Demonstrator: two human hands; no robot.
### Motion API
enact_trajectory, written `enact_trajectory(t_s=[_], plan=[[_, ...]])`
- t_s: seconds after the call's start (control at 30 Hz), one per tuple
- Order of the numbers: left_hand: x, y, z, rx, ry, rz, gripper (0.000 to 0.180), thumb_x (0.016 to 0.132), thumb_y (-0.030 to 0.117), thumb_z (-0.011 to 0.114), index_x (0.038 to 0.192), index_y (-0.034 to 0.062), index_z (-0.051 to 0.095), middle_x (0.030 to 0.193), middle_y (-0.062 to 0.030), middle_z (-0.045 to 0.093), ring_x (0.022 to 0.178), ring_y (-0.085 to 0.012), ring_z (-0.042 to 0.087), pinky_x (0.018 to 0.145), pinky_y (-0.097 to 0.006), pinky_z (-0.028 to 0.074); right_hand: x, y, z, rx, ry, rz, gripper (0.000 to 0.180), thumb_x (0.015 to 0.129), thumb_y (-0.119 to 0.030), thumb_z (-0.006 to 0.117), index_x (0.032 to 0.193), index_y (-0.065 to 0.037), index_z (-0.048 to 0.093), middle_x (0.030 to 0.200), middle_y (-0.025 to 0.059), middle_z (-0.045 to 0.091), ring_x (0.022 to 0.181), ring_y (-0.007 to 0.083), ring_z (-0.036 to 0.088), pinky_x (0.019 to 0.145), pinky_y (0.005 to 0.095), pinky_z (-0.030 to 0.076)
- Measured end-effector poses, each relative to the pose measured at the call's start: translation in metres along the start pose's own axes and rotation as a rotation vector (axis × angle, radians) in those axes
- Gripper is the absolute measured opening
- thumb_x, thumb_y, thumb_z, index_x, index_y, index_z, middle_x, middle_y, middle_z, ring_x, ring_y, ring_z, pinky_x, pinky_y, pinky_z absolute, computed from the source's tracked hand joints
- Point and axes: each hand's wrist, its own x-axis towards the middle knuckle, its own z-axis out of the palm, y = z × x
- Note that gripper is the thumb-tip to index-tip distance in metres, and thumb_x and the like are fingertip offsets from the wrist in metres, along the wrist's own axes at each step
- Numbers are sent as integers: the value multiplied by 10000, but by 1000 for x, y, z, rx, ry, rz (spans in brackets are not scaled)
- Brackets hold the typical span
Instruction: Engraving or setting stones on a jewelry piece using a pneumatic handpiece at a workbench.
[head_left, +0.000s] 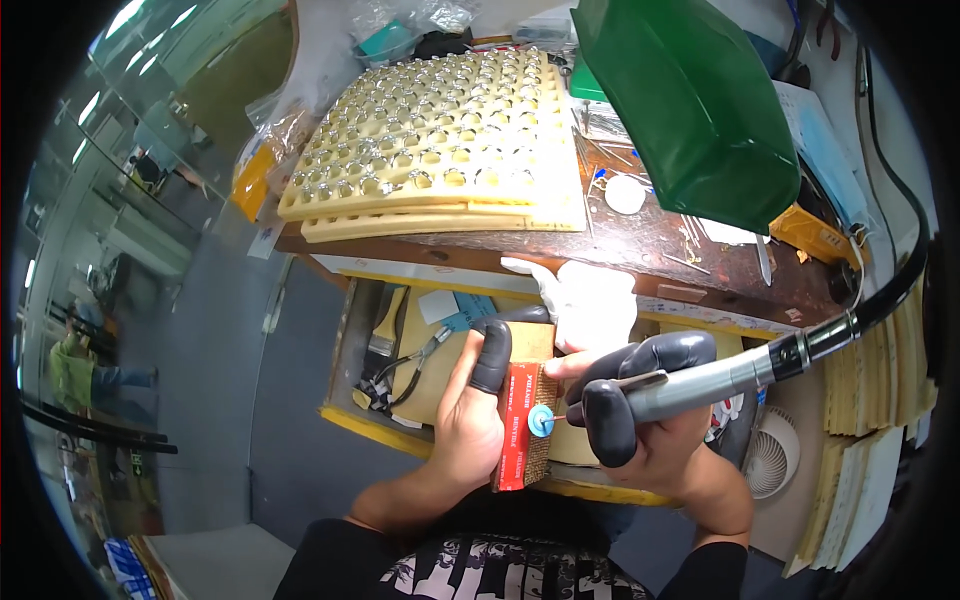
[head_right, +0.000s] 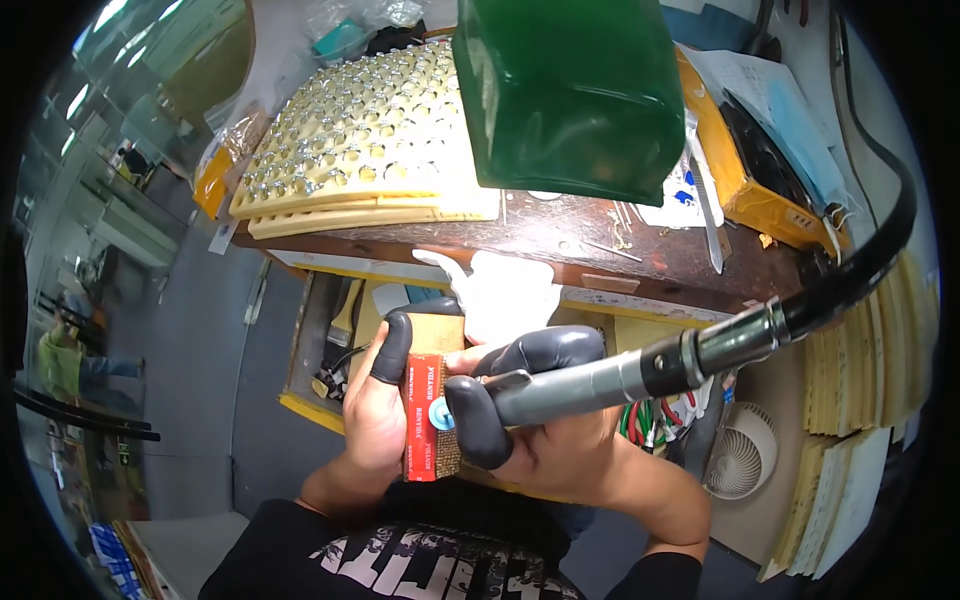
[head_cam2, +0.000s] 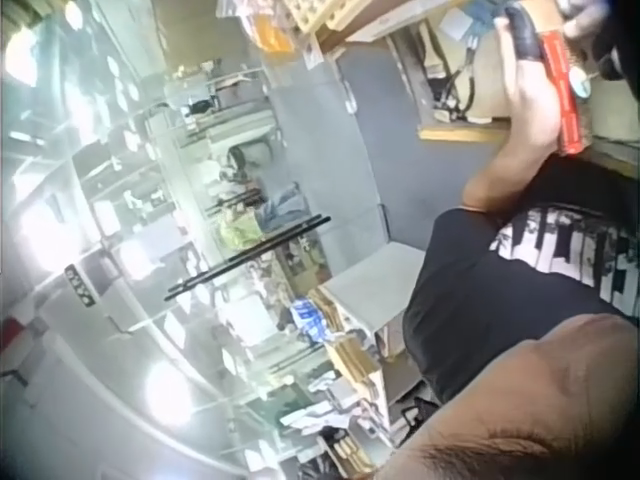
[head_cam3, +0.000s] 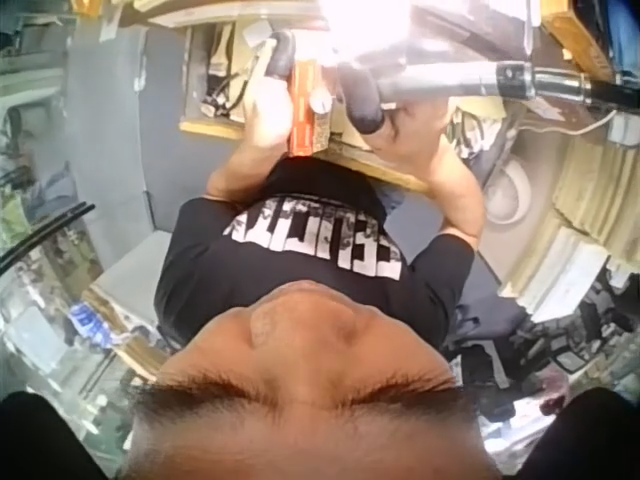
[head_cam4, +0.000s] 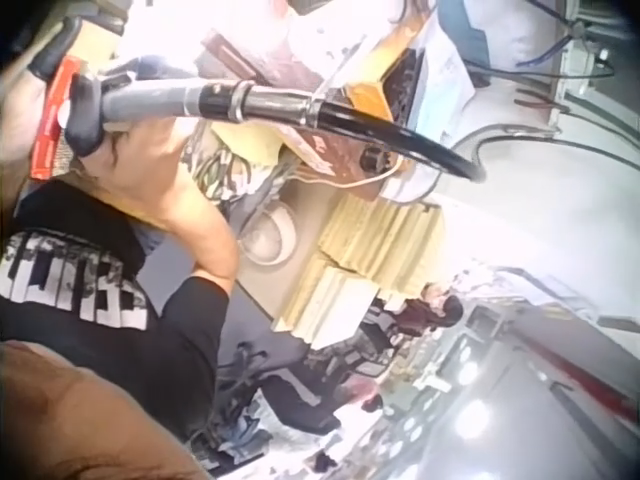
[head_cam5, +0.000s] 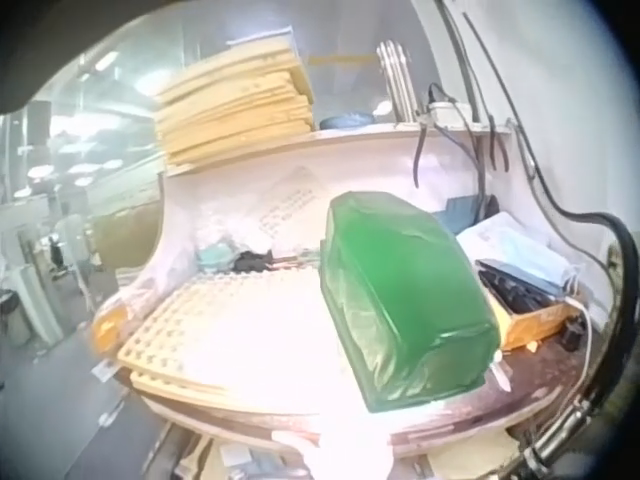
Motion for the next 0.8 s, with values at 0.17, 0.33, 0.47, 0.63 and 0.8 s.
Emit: enact_trajectory(t_s=[0.17, 0.33, 0.47, 0.63, 0.8], plan=[[0, -1, 0, -30, -12, -19, 464, 1101, 390, 318, 1342, 22, 466, 1180, -131, 615, 1043, -188, 626, 884, -337, 534, -1, -1, 1, 50, -5, -19, 200, 964, -35, 535, 841, 66, 657, 953, 198, 714, 717, 191, 686, 880, 449, 575], [2, -3, -7, -17, 21, -62, 473, 1095, 412, 326, 1342, 38, 480, 1044, -133, 654, 909, -189, 659, 793, -330, 568, 2, -7, -6, 12, 83, 15, 242, 967, -40, 512, 776, 44, 635, 890, 185, 707, 721, 196, 683, 856, 455, 583], [3, -4, -7, -1, 28, -81, 478, 1094, 415, 327, 1351, 45, 485, 1032, -137, 658, 903, -188, 657, 799, -329, 567, 1, -4, -5, 22, 84, 30, 200, 955, -38, 528, 813, 40, 645, 867, 172, 709, 706, 180, 677, 855, 443, 582], [2, -4, -6, 7, 57, -63, 488, 1095, 412, 323, 1352, 33, 492, 1059, -139, 656, 915, -200, 656, 833, -335, 556, -1, -4, -4, -27, 53, 42, 165, 947, -32, 543, 862, 48, 660, 872, 160, 712, 705, 164, 682, 854, 421, 584], [2, 1, 5, -13, 71, -52, 486, 1098, 403, 315, 1352, 28, 489, 1089, -143, 651, 927, -197, 650, 836, -335, 550, -1, -5, -2, -22, 28, 104, 180, 950, -38, 548, 953, 82, 682, 836, 140, 710, 684, 152, 682, 836, 395, 589]])
